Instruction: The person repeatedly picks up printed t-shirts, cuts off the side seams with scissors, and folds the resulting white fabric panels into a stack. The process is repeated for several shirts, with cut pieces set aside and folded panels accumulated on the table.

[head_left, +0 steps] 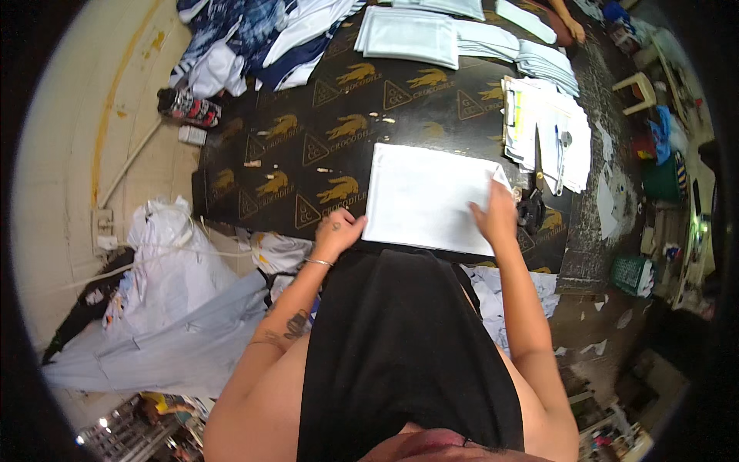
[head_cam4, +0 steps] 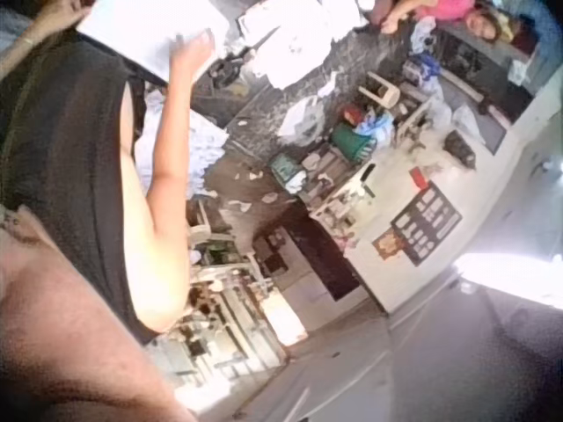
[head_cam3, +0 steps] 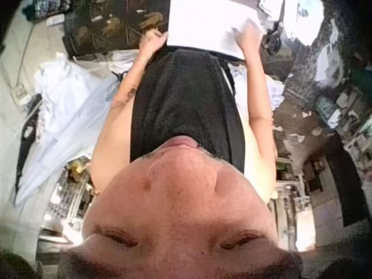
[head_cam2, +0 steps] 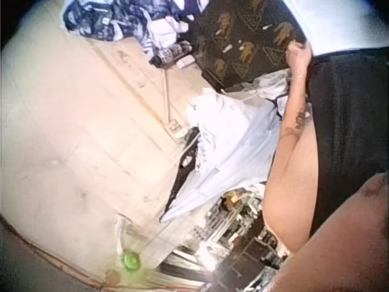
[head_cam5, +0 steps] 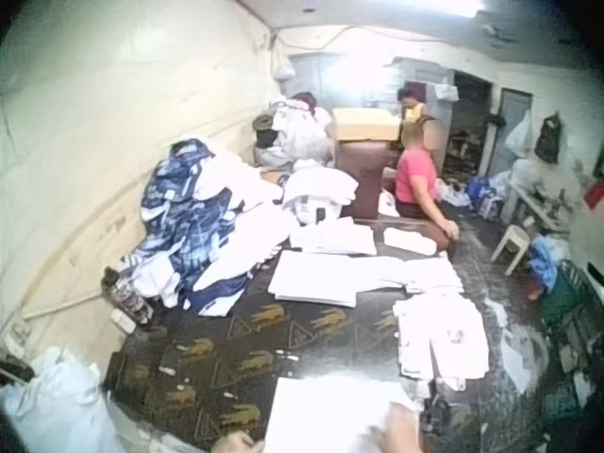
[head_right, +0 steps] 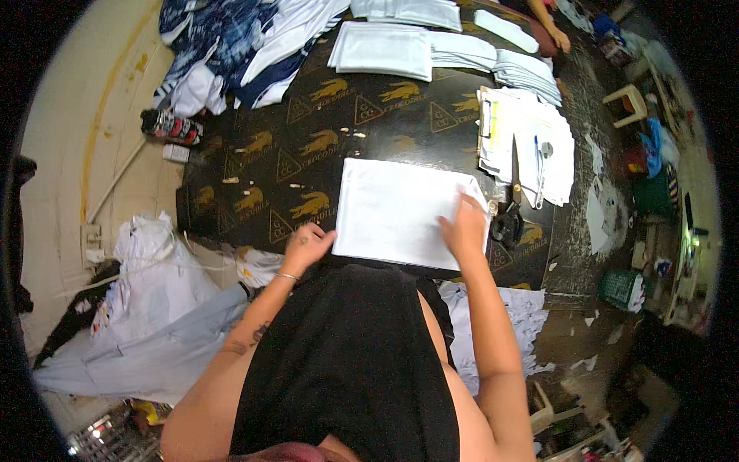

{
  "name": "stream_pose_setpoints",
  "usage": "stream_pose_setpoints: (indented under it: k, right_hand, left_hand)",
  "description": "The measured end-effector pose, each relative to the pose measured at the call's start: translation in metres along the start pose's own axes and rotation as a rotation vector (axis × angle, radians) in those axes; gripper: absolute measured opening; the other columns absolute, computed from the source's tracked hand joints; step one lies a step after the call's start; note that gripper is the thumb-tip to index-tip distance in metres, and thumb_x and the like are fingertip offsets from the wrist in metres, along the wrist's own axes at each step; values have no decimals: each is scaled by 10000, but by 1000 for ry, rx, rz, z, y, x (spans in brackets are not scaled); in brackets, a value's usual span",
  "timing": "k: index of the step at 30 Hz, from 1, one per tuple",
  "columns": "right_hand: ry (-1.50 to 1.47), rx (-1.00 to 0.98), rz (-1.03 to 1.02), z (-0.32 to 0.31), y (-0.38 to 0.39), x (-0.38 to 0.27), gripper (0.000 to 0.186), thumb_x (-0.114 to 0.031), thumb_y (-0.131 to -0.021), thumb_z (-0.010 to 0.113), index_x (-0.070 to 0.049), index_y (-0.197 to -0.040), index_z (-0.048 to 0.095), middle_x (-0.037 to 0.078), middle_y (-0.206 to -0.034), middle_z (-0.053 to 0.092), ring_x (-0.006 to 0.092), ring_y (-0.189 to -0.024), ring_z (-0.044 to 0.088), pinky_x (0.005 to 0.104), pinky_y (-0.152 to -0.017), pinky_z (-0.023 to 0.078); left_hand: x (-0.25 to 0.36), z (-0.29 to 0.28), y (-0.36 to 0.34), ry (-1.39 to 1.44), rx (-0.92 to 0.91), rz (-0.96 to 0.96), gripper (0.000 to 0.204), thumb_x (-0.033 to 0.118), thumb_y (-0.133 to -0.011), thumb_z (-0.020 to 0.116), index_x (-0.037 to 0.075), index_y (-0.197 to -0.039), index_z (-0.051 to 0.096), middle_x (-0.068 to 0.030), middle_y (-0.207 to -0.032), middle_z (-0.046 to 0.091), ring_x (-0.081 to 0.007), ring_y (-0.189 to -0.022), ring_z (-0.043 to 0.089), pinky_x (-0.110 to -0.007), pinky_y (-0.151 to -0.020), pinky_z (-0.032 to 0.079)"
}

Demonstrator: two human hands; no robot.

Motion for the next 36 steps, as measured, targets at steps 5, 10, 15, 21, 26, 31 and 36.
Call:
stream_pose_setpoints:
  k: [5,10,15,21,26,31,36]
  right_hand:
    - [39,-183,-874,83,-55,-139,517,0,-802,675,-204,-1274,723,115,-1391,629,362,-1383,507,490,-1114,462]
    - [197,-201,-765,17,-162,-146,216,-126,-827,719,-251,-974,816,62,-1192,703,341,-1290,543,475,-1028,498]
    - [-270,334,-920,-177,-187,-145,144,-59,-904,698,-112,-1036,723,89,-961,682,327,-1035,619,460,-998,448]
    - [-275,380,-856,-168,-162,-111,122,-176,-883,758,-101,-975,726,99,-930,687,336,-941,629,442,-880,500]
    - [123,-388,-421,3,-99,-71,189,-251,-886,695,-73,-946,717,178,-999,723,395,-1044,649,548,-922,514]
    - [-258,-1069,-290,32,-86,4,458,-398,-926,723,-70,-1245,708,162,-1262,727,332,-1176,680,434,-991,528]
    - [-75,-155,8,-131,-248,156,236,-203,-896,697,-91,-1094,758,150,-1024,760,351,-969,719,460,-870,555]
  left_hand:
    - [77,20,17,11,-99,318,282,254,-832,728,4,-801,602,-166,-751,652,-371,-723,648,-492,-713,512]
    - [178,-69,50,237,69,576,162,160,-1043,616,11,-1041,554,-43,-708,532,-122,-653,497,-327,-586,432]
    - [254,-198,82,129,364,773,164,154,-978,714,4,-1040,686,-139,-827,686,-222,-716,648,-356,-658,510]
    - [239,-203,49,-410,136,768,156,171,-959,693,31,-988,632,-176,-829,674,-390,-836,661,-472,-761,503]
    - [117,-104,-20,-855,-291,159,361,343,-901,720,50,-1112,701,-218,-1140,705,-397,-1107,675,-481,-969,539]
    - [109,-32,-81,-205,-42,193,573,297,-956,636,89,-1479,525,-255,-1540,484,-407,-1460,435,-524,-1182,370]
    - [109,6,-104,-465,331,334,651,233,-958,564,37,-1562,420,-268,-1669,251,-457,-1562,178,-670,-1210,119]
Point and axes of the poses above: each hand's wrist, its own y-axis away from the middle knuckle, its own z-axis out of the palm, x = y × z, the point moved 9 cm from there along -y, towards the middle knuckle
